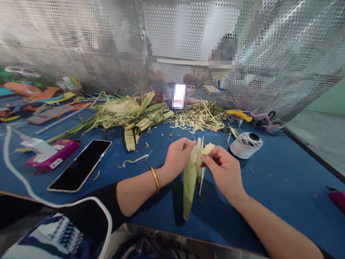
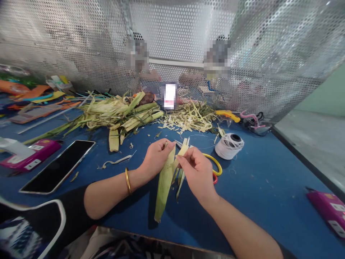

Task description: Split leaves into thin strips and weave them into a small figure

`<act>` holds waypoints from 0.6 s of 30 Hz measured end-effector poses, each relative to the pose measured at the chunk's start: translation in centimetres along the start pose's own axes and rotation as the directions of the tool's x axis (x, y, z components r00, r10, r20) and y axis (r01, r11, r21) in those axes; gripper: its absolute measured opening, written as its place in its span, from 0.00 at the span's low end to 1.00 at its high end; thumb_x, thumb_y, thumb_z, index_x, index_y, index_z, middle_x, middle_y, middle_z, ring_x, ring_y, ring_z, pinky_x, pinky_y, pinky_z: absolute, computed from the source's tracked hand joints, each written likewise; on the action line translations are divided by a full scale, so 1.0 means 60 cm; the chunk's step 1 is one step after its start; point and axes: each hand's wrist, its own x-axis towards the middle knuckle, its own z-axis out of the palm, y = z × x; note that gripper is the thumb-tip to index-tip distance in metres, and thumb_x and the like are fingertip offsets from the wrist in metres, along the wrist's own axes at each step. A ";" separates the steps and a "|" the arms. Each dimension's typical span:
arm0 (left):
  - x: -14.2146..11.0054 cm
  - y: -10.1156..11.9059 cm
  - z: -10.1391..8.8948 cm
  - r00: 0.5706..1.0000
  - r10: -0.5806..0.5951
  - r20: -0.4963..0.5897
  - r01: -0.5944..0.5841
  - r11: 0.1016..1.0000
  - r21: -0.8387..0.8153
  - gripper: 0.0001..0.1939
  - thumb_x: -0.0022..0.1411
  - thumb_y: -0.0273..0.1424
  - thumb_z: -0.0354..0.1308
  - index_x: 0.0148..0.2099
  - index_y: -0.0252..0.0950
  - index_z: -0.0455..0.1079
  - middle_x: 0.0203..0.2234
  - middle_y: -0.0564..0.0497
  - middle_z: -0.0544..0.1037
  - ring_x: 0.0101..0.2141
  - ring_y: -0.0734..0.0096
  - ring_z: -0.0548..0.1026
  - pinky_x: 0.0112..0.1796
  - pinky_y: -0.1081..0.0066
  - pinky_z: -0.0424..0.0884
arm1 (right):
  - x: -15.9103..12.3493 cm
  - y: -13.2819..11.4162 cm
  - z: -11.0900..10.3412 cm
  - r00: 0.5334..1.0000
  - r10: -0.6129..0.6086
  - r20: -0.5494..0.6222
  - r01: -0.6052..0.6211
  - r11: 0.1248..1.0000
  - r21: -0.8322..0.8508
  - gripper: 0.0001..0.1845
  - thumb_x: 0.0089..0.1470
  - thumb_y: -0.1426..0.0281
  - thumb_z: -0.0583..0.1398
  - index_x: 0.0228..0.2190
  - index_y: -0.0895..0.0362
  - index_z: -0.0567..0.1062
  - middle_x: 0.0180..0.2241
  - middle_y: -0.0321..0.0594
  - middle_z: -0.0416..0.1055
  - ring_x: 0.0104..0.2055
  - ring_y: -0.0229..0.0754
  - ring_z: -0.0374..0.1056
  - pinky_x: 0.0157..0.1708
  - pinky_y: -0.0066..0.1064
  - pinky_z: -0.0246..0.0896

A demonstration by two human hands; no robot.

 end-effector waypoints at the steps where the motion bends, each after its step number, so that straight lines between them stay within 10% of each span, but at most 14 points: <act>1: 0.001 0.000 -0.001 1.000 0.000 -0.009 0.000 1.000 0.003 0.16 0.61 0.40 0.51 0.25 0.36 0.63 0.19 0.58 0.66 0.24 0.76 0.61 0.26 0.74 0.57 | 0.001 -0.001 0.001 0.999 0.035 0.036 -0.036 0.998 0.044 0.12 0.48 0.62 0.62 0.22 0.54 0.67 0.19 0.32 0.67 0.23 0.36 0.64 0.26 0.29 0.63; 7: 0.006 0.000 -0.001 0.998 -0.026 -0.060 0.024 0.999 -0.044 0.16 0.59 0.40 0.54 0.24 0.35 0.62 0.18 0.58 0.63 0.23 0.78 0.58 0.24 0.75 0.54 | 0.003 0.003 0.011 0.929 0.257 0.267 -0.308 0.936 0.172 0.18 0.39 0.57 0.67 0.20 0.56 0.68 0.18 0.31 0.66 0.21 0.35 0.63 0.23 0.29 0.63; 18: -0.025 0.014 0.013 0.863 -0.330 0.382 0.504 0.603 -0.618 0.17 0.46 0.42 0.65 0.31 0.34 0.67 0.22 0.54 0.70 0.23 0.75 0.68 0.27 0.72 0.66 | 0.010 0.017 -0.001 0.994 0.105 -0.017 -0.103 0.990 0.092 0.14 0.45 0.59 0.65 0.23 0.55 0.69 0.20 0.31 0.66 0.22 0.36 0.60 0.24 0.28 0.58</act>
